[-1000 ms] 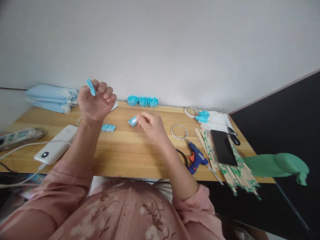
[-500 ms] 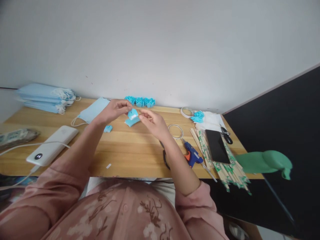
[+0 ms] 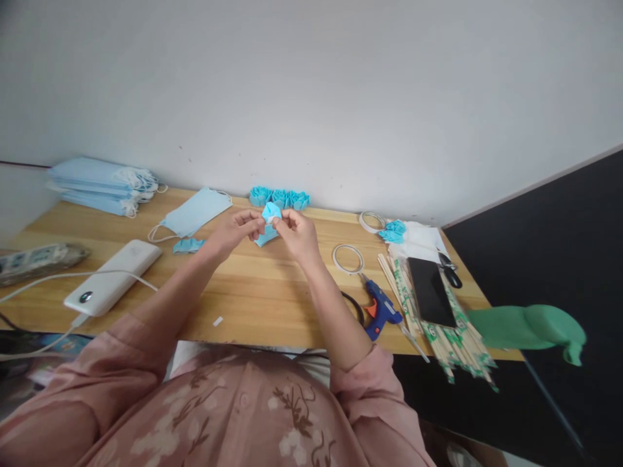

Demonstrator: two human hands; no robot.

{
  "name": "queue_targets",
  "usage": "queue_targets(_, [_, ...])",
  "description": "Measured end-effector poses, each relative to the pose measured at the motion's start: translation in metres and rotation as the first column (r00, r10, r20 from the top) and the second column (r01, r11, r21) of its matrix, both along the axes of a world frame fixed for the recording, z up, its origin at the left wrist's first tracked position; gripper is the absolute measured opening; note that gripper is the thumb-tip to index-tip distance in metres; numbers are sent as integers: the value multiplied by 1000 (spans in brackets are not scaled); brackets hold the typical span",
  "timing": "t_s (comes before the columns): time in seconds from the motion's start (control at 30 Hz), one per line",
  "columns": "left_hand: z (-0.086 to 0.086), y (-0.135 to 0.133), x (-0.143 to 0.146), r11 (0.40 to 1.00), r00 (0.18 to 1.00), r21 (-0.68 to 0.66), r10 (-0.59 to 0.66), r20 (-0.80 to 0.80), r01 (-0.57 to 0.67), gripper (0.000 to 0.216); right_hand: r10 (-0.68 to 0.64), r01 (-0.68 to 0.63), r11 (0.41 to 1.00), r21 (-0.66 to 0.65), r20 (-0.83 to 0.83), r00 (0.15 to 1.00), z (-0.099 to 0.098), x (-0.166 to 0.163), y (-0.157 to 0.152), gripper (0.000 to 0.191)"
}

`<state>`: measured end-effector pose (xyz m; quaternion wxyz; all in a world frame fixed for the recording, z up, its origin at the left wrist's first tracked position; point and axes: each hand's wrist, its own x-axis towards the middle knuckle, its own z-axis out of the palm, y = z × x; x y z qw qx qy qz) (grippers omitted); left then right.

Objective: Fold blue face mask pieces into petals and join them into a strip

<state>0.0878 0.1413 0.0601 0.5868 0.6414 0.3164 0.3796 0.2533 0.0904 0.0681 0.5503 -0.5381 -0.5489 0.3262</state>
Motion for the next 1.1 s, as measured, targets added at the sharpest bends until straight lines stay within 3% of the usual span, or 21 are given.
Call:
queue_targets(0.17, [-1, 5, -4, 997, 997, -8, 76, 29, -76, 25, 8, -5, 999, -45, 75, 997, -12, -3, -10, 24])
queue_targets(0.23, [1, 7, -8, 992, 991, 7, 126, 44, -127, 23, 24, -15, 999, -42, 212, 977, -19, -11, -29, 29])
queue_targets(0.27, [3, 8, -11, 989, 987, 13, 149, 57, -150, 22, 104, -92, 994, -53, 323, 940, -23, -17, -41, 29])
queue_targets(0.3, [5, 10, -13, 985, 983, 18, 167, 70, -169, 22, 250, -245, 967, -68, 426, 870, -27, -25, -54, 30])
queue_targets(0.33, [7, 11, -15, 983, 981, 22, 179, 79, -182, 21, 397, -420, 905, -76, 510, 763, -32, -33, -68, 32])
queue_targets(0.4, [10, 12, -17, 983, 980, 31, 179, 82, -182, 18, 547, -645, 759, -89, 624, 558, -40, -50, -94, 44])
queue_targets(0.5, [12, 10, -17, 989, 987, 41, 140, 76, -143, 18, 575, -675, 722, -150, 672, 466, -45, -63, -125, 50])
queue_targets(0.57, [12, 7, -15, 993, 991, 29, 113, 77, -115, 19, 645, -720, 666, -195, 635, 424, -41, -60, -139, 41])
queue_targets(0.63, [14, 0, -12, 995, 992, 14, 95, 83, -96, 20, 663, -722, 667, -183, 587, 464, -32, -50, -145, 29])
queue_targets(0.7, [19, -8, -9, 997, 992, 9, 80, 94, -81, 22, 534, -613, 787, -72, 580, 616, -20, -34, -141, 23])
queue_targets(0.77, [26, -18, -6, 998, 993, 11, 58, 105, -60, 23, 223, -307, 949, 74, 532, 817, -9, -18, -126, 19])
queue_targets(0.8, [29, -22, -4, 999, 993, 12, 45, 110, -47, 24, 35, -93, 990, 109, 443, 896, -4, -10, -116, 19])
queue_targets(0.83, [32, -26, -2, 999, 994, 14, 27, 108, -29, 24, -129, 88, 986, 139, 324, 937, 1, -3, -105, 18])
queue_targets(0.87, [35, -29, 0, 1000, 995, 17, 13, 101, -15, 24, -195, 170, 976, 133, 206, 959, 5, 3, -94, 19])
queue_targets(0.97, [37, -34, 3, 999, 998, 44, -12, 64, 9, 23, -96, 100, 989, 113, -41, 995, 14, 12, -68, 36])
queue_targets(1.1, [29, -33, 4, 989, 1000, 145, 13, -13, -11, 20, 21, -12, 997, 79, -113, 993, 15, 6, -49, 36])
